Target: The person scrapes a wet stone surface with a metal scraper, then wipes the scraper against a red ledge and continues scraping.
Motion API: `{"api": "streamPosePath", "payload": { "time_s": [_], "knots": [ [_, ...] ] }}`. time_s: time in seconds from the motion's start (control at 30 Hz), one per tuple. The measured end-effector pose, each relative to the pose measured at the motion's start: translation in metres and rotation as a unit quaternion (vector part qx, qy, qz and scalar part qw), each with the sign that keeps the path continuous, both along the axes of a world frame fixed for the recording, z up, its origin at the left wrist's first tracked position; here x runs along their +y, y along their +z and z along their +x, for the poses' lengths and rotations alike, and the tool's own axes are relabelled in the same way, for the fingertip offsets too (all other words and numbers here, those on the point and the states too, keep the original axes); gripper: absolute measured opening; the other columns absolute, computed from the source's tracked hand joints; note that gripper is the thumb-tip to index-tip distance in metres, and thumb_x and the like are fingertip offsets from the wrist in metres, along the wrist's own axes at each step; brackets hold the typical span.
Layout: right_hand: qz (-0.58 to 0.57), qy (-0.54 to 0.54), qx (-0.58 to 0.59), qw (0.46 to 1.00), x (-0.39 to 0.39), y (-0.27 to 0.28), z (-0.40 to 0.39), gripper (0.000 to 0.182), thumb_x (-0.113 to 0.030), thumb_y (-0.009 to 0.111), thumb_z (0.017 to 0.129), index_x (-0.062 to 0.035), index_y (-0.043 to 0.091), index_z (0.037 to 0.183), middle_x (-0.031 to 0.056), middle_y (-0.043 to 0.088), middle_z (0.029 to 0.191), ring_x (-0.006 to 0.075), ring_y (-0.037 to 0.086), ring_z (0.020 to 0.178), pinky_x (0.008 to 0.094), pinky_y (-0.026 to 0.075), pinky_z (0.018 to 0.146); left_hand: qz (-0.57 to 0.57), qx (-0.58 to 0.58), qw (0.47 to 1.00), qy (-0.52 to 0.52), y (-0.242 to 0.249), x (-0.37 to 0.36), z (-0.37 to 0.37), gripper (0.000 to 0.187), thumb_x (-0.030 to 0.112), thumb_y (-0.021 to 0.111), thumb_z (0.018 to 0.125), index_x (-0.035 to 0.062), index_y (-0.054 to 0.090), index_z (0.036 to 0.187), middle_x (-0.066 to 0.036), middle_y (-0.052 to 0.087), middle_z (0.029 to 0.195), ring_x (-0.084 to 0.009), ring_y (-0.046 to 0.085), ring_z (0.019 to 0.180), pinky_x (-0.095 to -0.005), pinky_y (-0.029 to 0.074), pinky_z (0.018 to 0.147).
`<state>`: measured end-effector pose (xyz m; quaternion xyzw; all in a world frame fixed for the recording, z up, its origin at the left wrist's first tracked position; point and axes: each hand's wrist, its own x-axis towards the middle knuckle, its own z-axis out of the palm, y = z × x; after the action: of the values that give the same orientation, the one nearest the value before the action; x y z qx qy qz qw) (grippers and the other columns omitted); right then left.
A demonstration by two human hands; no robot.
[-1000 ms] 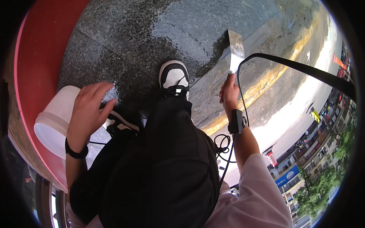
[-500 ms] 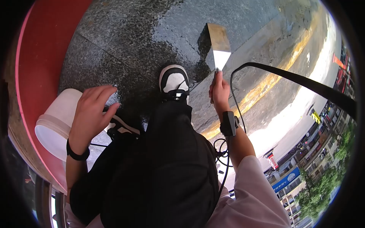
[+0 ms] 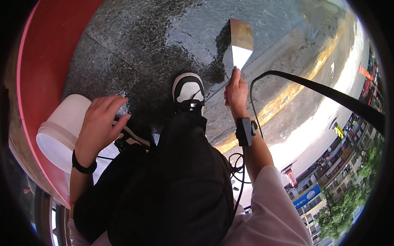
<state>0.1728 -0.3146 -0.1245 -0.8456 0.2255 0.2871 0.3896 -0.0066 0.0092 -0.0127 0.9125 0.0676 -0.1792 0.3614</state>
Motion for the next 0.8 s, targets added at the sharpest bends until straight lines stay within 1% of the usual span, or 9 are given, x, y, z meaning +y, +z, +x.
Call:
{"api": "streamPosePath", "payload": {
  "time_s": [0.1, 0.17, 0.27, 0.4, 0.47, 0.5, 0.57, 0.67, 0.8],
  "knots": [
    [-0.017, 0.009, 0.003, 1.000, 0.004, 0.002, -0.001, 0.060, -0.053, 0.039, 0.098, -0.0040, 0.048, 0.063, 0.0036, 0.043, 0.047, 0.0131, 0.045, 0.037, 0.0300, 0.035, 0.036, -0.003, -0.011, 1.000, -0.008, 0.001, -0.002, 0.004, 0.032, 0.013, 0.070, 0.079, 0.0008, 0.061, 0.107, -0.015, 0.064, 0.106, -0.0324, 0.060, 0.098, -0.0409, 0.046, 0.088],
    [-0.089, 0.065, -0.019, 0.994, 0.007, 0.011, 0.002, 0.060, -0.056, 0.038, 0.097, -0.0062, 0.048, 0.065, 0.0024, 0.044, 0.048, 0.0129, 0.046, 0.038, 0.0295, 0.034, 0.033, 0.000, -0.013, 1.000, -0.008, 0.001, -0.001, 0.003, 0.032, 0.013, 0.070, 0.079, 0.0006, 0.061, 0.107, -0.015, 0.064, 0.106, -0.0325, 0.060, 0.098, -0.0409, 0.046, 0.088],
    [-0.121, 0.095, -0.034, 0.988, 0.005, 0.014, 0.007, 0.062, -0.056, 0.037, 0.097, -0.0039, 0.050, 0.066, 0.0024, 0.043, 0.047, 0.0128, 0.047, 0.038, 0.0295, 0.034, 0.033, 0.000, -0.016, 1.000, -0.001, 0.000, 0.000, 0.000, 0.032, 0.014, 0.070, 0.079, 0.0004, 0.061, 0.107, -0.015, 0.064, 0.106, -0.0327, 0.060, 0.098, -0.0408, 0.046, 0.088],
    [-0.169, 0.173, -0.102, 0.965, -0.024, -0.012, 0.011, 0.062, -0.055, 0.037, 0.097, -0.0021, 0.052, 0.068, 0.0030, 0.043, 0.045, 0.0129, 0.048, 0.037, 0.0305, 0.035, 0.034, 0.003, -0.022, 1.000, 0.007, -0.001, 0.002, -0.003, 0.032, 0.013, 0.070, 0.079, 0.0003, 0.061, 0.107, -0.015, 0.064, 0.106, -0.0329, 0.059, 0.098, -0.0409, 0.046, 0.088],
    [-0.206, 0.230, -0.151, 0.939, -0.025, -0.008, 0.011, 0.063, -0.054, 0.040, 0.097, 0.0024, 0.059, 0.076, 0.0123, 0.052, 0.051, 0.0254, 0.057, 0.045, 0.0376, 0.043, 0.044, -0.002, -0.018, 1.000, 0.006, 0.002, 0.001, 0.000, 0.032, 0.013, 0.070, 0.079, 0.0003, 0.061, 0.107, -0.015, 0.064, 0.106, -0.0329, 0.059, 0.098, -0.0409, 0.046, 0.088],
    [-0.205, 0.229, -0.153, 0.939, -0.021, -0.003, 0.012, 0.063, -0.054, 0.040, 0.097, 0.0024, 0.059, 0.076, 0.0123, 0.052, 0.051, 0.0254, 0.057, 0.045, 0.0376, 0.043, 0.044, -0.004, -0.013, 1.000, 0.004, 0.002, 0.001, 0.001, 0.032, 0.013, 0.070, 0.079, 0.0003, 0.061, 0.107, -0.015, 0.064, 0.106, -0.0329, 0.059, 0.098, -0.0410, 0.046, 0.088],
    [-0.266, 0.258, -0.194, 0.908, -0.009, 0.011, 0.012, 0.056, -0.047, 0.045, 0.097, 0.0033, 0.064, 0.080, 0.0272, 0.059, 0.069, 0.0466, 0.060, 0.068, 0.0477, 0.046, 0.058, -0.003, -0.019, 1.000, 0.001, 0.001, 0.001, 0.001, 0.032, 0.013, 0.070, 0.079, 0.0003, 0.061, 0.107, -0.015, 0.064, 0.106, -0.0329, 0.059, 0.098, -0.0410, 0.046, 0.087],
    [-0.259, 0.289, -0.219, 0.895, -0.014, 0.014, 0.018, 0.055, -0.047, 0.047, 0.096, 0.0025, 0.064, 0.081, 0.0272, 0.059, 0.069, 0.0467, 0.060, 0.069, 0.0489, 0.046, 0.059, -0.005, -0.027, 1.000, -0.005, -0.001, -0.001, 0.001, 0.032, 0.012, 0.070, 0.079, 0.0003, 0.061, 0.107, -0.015, 0.063, 0.106, -0.0327, 0.059, 0.098, -0.0410, 0.046, 0.087],
    [-0.258, 0.297, -0.195, 0.899, -0.018, 0.016, 0.022, 0.054, -0.047, 0.046, 0.096, 0.0022, 0.064, 0.082, 0.0276, 0.059, 0.070, 0.0467, 0.060, 0.069, 0.0491, 0.047, 0.059, -0.001, -0.026, 1.000, -0.013, -0.001, -0.004, 0.003, 0.032, 0.012, 0.070, 0.078, 0.0004, 0.061, 0.107, -0.015, 0.063, 0.105, -0.0324, 0.059, 0.098, -0.0409, 0.046, 0.087]
  ]
}}
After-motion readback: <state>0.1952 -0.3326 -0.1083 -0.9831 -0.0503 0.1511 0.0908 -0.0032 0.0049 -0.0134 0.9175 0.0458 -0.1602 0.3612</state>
